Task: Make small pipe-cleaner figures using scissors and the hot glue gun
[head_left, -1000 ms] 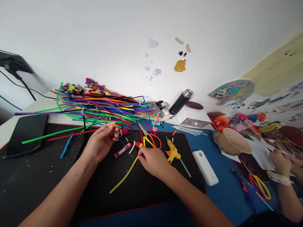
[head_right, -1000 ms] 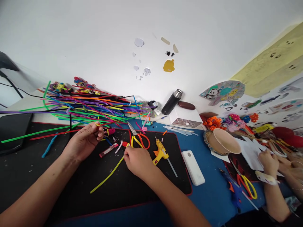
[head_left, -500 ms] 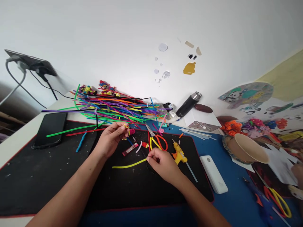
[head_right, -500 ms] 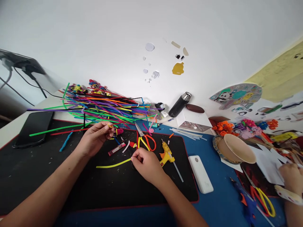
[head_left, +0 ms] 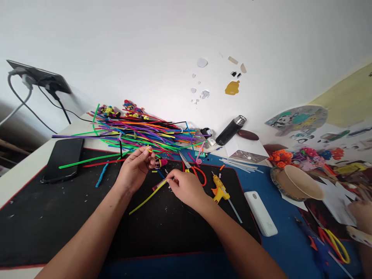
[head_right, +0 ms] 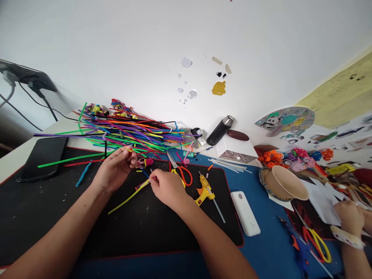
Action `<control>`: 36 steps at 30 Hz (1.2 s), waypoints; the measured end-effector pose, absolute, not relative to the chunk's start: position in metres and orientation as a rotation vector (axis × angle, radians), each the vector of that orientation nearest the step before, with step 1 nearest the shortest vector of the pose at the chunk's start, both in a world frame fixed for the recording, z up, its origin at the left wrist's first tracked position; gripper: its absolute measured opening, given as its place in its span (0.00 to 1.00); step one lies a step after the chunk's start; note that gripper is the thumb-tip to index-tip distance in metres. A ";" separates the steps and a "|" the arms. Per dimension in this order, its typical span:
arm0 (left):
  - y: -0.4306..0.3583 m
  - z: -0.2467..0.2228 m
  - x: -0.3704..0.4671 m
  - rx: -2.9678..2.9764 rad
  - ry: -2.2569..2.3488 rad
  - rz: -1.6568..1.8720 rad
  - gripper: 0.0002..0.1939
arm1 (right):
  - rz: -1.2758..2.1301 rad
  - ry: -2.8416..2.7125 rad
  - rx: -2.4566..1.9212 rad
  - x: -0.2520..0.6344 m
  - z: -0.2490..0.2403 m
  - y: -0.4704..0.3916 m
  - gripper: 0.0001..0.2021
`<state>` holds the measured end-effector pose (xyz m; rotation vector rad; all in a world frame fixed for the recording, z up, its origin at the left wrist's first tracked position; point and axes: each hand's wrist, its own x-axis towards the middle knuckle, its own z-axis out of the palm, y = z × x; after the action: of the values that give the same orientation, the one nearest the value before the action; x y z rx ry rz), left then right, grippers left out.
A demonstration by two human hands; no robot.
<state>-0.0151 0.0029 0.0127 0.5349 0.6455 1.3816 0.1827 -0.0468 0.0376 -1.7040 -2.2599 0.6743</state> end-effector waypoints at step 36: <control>-0.002 0.014 -0.007 0.476 0.525 1.312 0.12 | 0.439 -2.324 -1.689 0.135 0.014 -0.022 0.10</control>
<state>-0.0071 -0.0023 0.0144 0.4761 0.5247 1.3123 0.1351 -0.0217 0.0137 -1.6890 -2.3244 0.4395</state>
